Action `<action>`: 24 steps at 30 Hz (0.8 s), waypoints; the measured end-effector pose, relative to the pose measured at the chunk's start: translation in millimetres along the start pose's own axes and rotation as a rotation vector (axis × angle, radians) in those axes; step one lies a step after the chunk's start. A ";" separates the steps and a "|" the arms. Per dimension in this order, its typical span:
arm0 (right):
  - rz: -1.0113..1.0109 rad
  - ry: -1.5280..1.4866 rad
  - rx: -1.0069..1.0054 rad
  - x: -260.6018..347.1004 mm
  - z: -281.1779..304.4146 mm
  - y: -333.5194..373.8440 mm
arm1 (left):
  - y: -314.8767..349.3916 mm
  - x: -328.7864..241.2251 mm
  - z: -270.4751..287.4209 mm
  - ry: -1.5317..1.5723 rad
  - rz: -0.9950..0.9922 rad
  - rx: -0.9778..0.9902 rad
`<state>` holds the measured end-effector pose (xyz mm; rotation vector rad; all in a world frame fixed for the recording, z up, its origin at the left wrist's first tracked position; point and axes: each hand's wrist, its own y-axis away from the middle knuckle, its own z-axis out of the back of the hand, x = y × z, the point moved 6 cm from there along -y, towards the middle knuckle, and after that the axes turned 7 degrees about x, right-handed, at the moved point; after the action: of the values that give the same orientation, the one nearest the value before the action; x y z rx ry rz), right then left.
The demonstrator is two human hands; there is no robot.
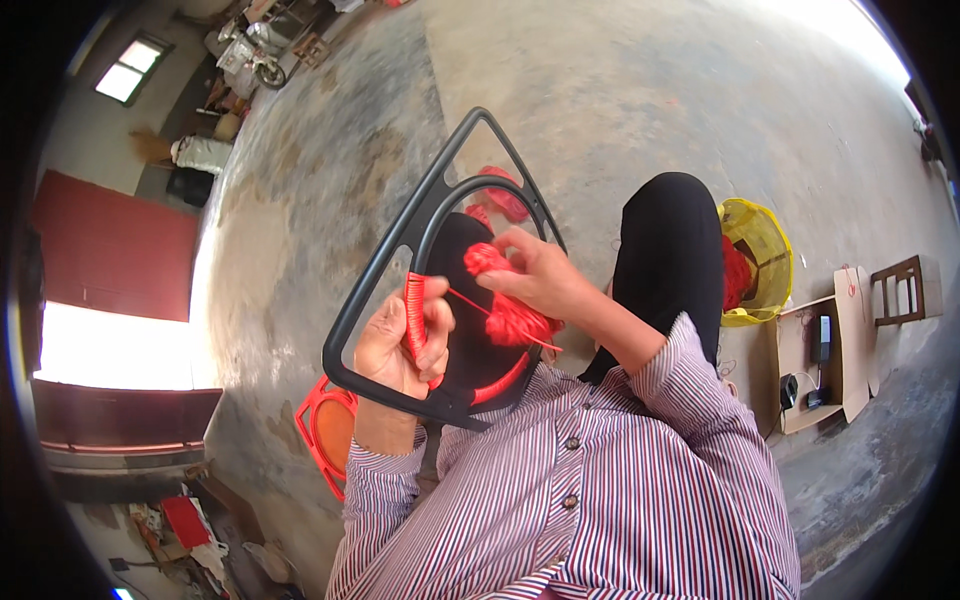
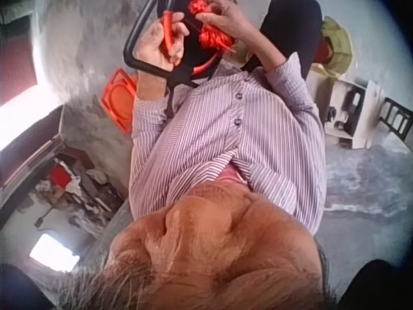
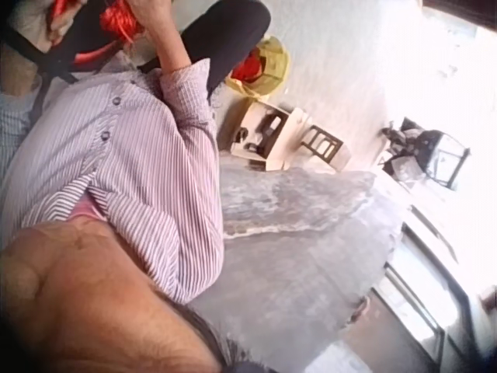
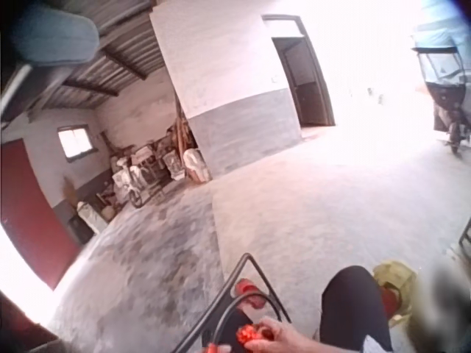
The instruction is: The person wraps red plastic string around a black plastic frame by hand.
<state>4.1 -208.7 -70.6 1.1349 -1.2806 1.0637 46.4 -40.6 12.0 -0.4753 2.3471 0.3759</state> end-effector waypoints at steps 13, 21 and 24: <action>0.408 -0.391 0.853 123.9 -34.9 -7.8 | -10.2 27.0 -75.8 -0.041 0.143 0.064; 0.164 -0.500 0.137 64.9 3.0 -4.1 | -8.0 22.7 -24.0 0.176 -0.098 -0.195; 0.131 -0.661 0.330 66.5 -16.7 25.0 | -10.7 2.2 -15.3 -0.010 -0.176 -0.152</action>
<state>-16.5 -190.9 -2.8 1.7685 -1.7466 1.0592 40.6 -56.6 19.9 -0.7449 2.2552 0.4740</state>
